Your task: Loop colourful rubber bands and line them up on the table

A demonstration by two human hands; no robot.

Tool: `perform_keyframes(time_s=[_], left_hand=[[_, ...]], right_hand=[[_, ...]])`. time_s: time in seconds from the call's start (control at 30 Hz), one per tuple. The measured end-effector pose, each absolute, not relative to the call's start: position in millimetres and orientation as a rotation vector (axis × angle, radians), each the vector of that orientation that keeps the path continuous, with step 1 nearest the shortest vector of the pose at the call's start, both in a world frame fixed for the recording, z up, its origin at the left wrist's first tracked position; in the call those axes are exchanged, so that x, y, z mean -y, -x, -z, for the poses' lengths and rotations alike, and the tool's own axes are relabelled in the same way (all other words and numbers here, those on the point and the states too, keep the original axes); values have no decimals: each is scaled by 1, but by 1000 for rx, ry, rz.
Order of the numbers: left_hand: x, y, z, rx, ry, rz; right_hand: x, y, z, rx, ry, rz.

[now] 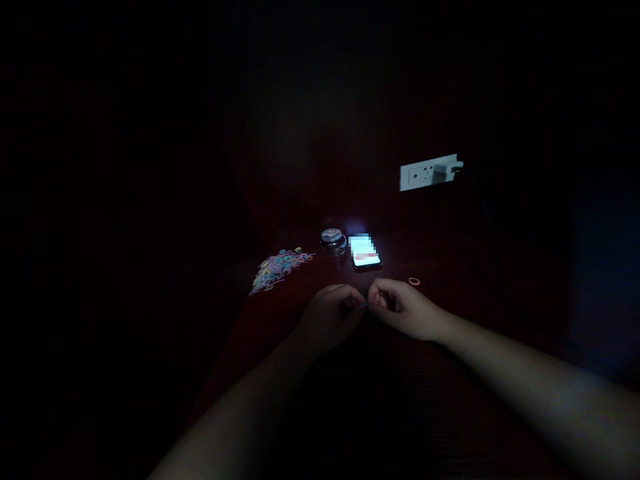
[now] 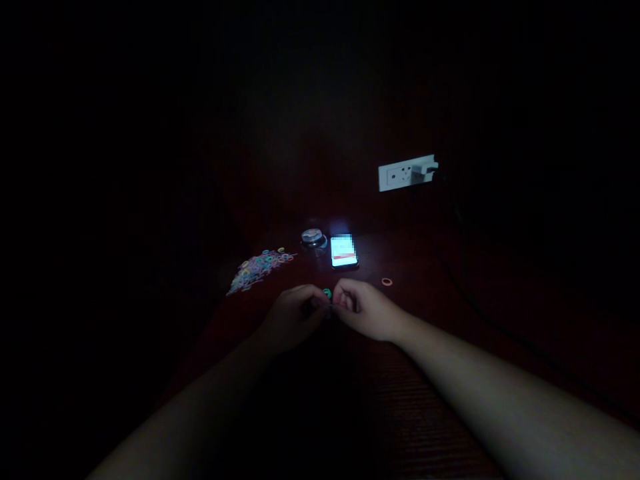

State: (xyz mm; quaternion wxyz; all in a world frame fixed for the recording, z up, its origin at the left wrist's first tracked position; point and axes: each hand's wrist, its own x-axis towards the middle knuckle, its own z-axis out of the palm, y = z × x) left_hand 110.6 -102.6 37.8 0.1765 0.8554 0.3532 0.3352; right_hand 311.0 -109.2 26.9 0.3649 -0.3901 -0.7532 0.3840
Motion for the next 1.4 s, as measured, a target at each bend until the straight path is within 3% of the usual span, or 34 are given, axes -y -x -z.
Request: perform_keyframes(time_s=[1.4], left_hand=[[103, -111, -40, -1045, -2417, -958]], right_hand=[[107, -313, -26, 1914, 1021, -956]])
